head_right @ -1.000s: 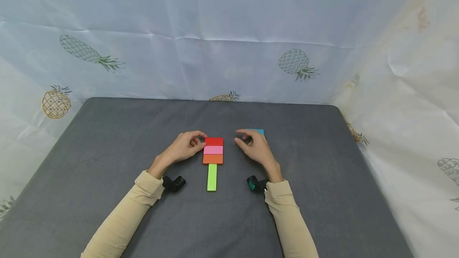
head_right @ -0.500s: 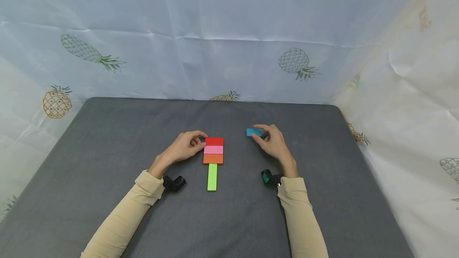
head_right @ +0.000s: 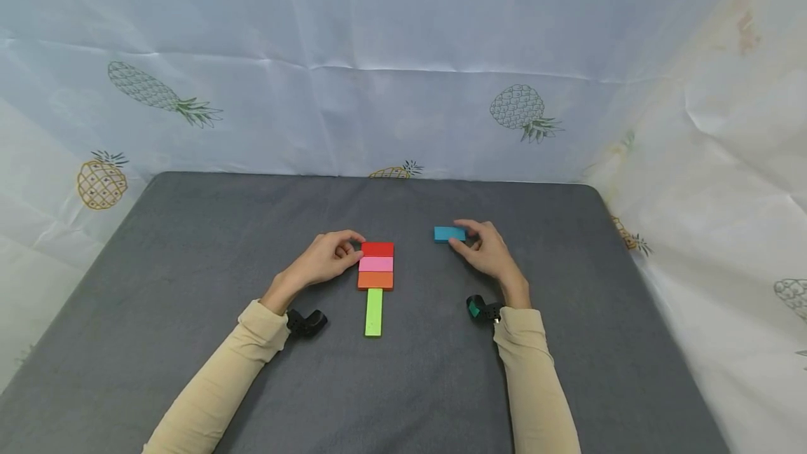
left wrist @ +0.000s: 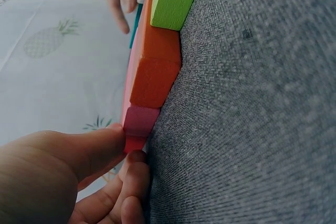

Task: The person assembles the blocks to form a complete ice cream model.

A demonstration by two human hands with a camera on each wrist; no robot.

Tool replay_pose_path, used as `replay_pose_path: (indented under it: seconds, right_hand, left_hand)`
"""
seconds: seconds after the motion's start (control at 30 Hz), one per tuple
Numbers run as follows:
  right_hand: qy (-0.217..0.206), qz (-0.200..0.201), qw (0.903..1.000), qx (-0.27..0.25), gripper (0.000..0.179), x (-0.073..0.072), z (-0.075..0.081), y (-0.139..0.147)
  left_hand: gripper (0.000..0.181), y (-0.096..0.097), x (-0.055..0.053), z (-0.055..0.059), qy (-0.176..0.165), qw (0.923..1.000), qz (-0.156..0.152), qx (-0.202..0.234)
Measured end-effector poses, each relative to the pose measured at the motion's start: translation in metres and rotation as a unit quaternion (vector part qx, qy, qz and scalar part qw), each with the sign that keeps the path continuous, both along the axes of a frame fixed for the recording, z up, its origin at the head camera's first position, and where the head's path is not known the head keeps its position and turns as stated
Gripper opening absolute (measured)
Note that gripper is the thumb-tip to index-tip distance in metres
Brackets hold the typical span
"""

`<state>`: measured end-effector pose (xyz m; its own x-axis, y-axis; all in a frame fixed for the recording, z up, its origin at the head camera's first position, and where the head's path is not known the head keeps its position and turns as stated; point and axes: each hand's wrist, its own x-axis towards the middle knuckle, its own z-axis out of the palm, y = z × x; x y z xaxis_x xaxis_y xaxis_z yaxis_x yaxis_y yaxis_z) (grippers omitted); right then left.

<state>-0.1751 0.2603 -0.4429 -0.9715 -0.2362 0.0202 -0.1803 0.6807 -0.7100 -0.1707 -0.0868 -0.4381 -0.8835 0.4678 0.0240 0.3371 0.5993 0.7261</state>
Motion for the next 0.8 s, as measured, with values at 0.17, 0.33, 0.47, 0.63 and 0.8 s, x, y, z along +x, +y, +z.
replay_pose_path:
  seconds: [0.17, 0.33, 0.47, 0.63, 0.8]
  right_hand:
    - [0.009, 0.003, 0.9998, 0.018, 0.046, -0.0019, -0.0023, -0.0008]
    - [0.016, 0.000, 0.9996, 0.022, 0.043, -0.0028, -0.0028, -0.0023]
    - [0.016, -0.003, 0.9995, 0.026, 0.041, -0.0033, -0.0027, -0.0029]
    - [0.015, 0.000, 0.9995, 0.027, 0.044, -0.0034, -0.0027, -0.0032]
    - [0.019, -0.006, 0.9993, 0.033, 0.042, -0.0038, -0.0045, -0.0048]
  left_hand:
    - [0.028, 0.0000, 0.0001, 0.0004, -0.003, 1.0000, -0.001, 0.000]
    - [0.028, 0.0000, 0.0003, 0.0006, -0.003, 1.0000, -0.001, 0.001]
    - [0.028, 0.0003, 0.0004, 0.0002, -0.002, 1.0000, -0.001, 0.001]
    - [0.028, 0.0002, 0.0004, -0.0004, -0.002, 1.0000, -0.001, -0.002]
    - [0.028, 0.0003, 0.0000, -0.0006, -0.003, 1.0000, -0.001, -0.004]
